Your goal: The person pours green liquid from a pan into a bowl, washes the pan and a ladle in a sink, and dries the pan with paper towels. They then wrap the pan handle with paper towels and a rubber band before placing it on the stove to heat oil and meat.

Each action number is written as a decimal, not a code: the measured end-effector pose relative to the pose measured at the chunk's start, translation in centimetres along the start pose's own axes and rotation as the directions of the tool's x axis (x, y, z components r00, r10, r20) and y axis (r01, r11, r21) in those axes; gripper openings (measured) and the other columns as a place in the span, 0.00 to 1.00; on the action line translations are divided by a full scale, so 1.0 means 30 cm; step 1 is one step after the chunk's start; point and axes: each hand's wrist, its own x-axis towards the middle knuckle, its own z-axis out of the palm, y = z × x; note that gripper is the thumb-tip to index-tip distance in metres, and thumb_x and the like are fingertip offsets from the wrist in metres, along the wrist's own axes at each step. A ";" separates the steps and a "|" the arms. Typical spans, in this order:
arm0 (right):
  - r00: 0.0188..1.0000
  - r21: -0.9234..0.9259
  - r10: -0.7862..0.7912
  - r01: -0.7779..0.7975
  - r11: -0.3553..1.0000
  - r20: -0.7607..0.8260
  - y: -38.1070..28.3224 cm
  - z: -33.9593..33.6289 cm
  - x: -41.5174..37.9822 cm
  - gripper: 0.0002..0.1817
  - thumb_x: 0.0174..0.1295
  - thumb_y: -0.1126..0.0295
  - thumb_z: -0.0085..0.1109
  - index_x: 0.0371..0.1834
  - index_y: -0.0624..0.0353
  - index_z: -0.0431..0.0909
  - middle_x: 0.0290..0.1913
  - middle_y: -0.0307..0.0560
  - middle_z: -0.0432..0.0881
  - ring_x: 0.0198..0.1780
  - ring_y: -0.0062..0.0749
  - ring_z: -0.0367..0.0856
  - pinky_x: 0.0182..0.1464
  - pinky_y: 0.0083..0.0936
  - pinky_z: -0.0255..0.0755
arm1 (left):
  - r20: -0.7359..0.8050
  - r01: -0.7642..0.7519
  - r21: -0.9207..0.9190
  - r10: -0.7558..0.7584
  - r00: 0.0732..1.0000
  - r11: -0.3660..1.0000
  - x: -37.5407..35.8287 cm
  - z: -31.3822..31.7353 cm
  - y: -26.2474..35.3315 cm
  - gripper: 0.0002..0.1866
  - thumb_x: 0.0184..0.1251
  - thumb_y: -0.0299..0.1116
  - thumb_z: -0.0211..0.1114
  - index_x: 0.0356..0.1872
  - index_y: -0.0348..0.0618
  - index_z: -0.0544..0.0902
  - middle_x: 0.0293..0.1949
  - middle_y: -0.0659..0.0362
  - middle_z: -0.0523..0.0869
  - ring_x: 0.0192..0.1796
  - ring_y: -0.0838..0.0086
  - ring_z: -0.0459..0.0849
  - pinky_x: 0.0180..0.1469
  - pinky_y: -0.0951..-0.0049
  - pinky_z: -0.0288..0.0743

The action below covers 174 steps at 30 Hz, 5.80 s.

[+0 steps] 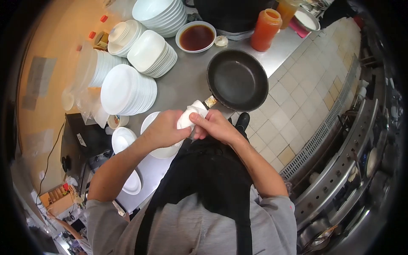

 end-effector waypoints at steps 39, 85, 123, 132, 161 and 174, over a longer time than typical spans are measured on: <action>0.890 -0.594 -0.261 -0.014 0.804 -0.373 -0.167 -0.192 -0.426 0.14 0.72 0.63 0.65 0.44 0.65 0.79 0.28 0.34 0.78 0.26 0.15 0.72 0.27 0.15 0.63 | -0.781 0.481 -0.056 -0.339 0.525 0.875 -0.421 -0.388 -0.717 0.10 0.66 0.32 0.64 0.44 0.43 0.89 0.39 0.47 0.90 0.43 0.52 0.89 0.51 0.59 0.81; 0.756 -0.456 -0.410 0.166 0.874 -0.510 -0.149 0.063 -0.333 0.14 0.66 0.69 0.67 0.48 0.66 0.79 0.32 0.44 0.81 0.27 0.26 0.78 0.27 0.22 0.71 | -0.633 -0.227 -0.588 -0.266 0.727 0.776 -0.441 -0.397 -0.692 0.12 0.74 0.34 0.64 0.49 0.35 0.84 0.39 0.60 0.88 0.42 0.79 0.84 0.48 0.76 0.77; 0.729 -0.046 -0.649 0.657 0.753 -0.217 -0.316 -0.721 -1.023 0.19 0.70 0.59 0.66 0.50 0.66 0.82 0.34 0.44 0.82 0.25 0.20 0.72 0.26 0.19 0.66 | 0.400 0.067 -0.806 0.458 0.794 0.588 0.501 0.554 0.910 0.16 0.77 0.41 0.62 0.31 0.40 0.81 0.18 0.68 0.75 0.30 0.82 0.80 0.40 0.74 0.79; 0.744 -0.315 -0.603 0.521 0.793 -0.287 -0.381 -0.767 -1.115 0.16 0.71 0.70 0.63 0.57 0.67 0.80 0.47 0.42 0.86 0.47 0.20 0.80 0.52 0.22 0.74 | 0.304 0.142 -0.948 0.680 0.668 0.285 0.511 0.367 1.150 0.19 0.80 0.33 0.54 0.60 0.27 0.78 0.21 0.72 0.64 0.23 0.86 0.65 0.26 0.82 0.58; 0.721 -0.261 -0.448 0.364 0.894 -0.529 -0.497 -0.731 -0.932 0.14 0.70 0.64 0.65 0.51 0.61 0.79 0.37 0.38 0.83 0.26 0.18 0.73 0.28 0.22 0.70 | 0.133 -0.912 0.263 0.924 0.357 0.315 0.422 0.284 1.063 0.06 0.61 0.23 0.66 0.38 0.40 0.86 0.26 0.55 0.83 0.26 0.65 0.83 0.30 0.68 0.75; 0.562 -0.264 -0.725 0.687 0.677 -0.398 -0.522 -0.701 -0.952 0.47 0.57 0.37 0.71 0.65 0.68 0.70 0.45 0.57 0.86 0.23 0.20 0.76 0.19 0.16 0.67 | 0.110 -0.834 0.416 0.931 -0.349 -0.362 0.443 0.312 0.988 0.07 0.56 0.26 0.70 0.26 0.43 0.79 0.49 0.59 0.90 0.59 0.64 0.87 0.75 0.58 0.65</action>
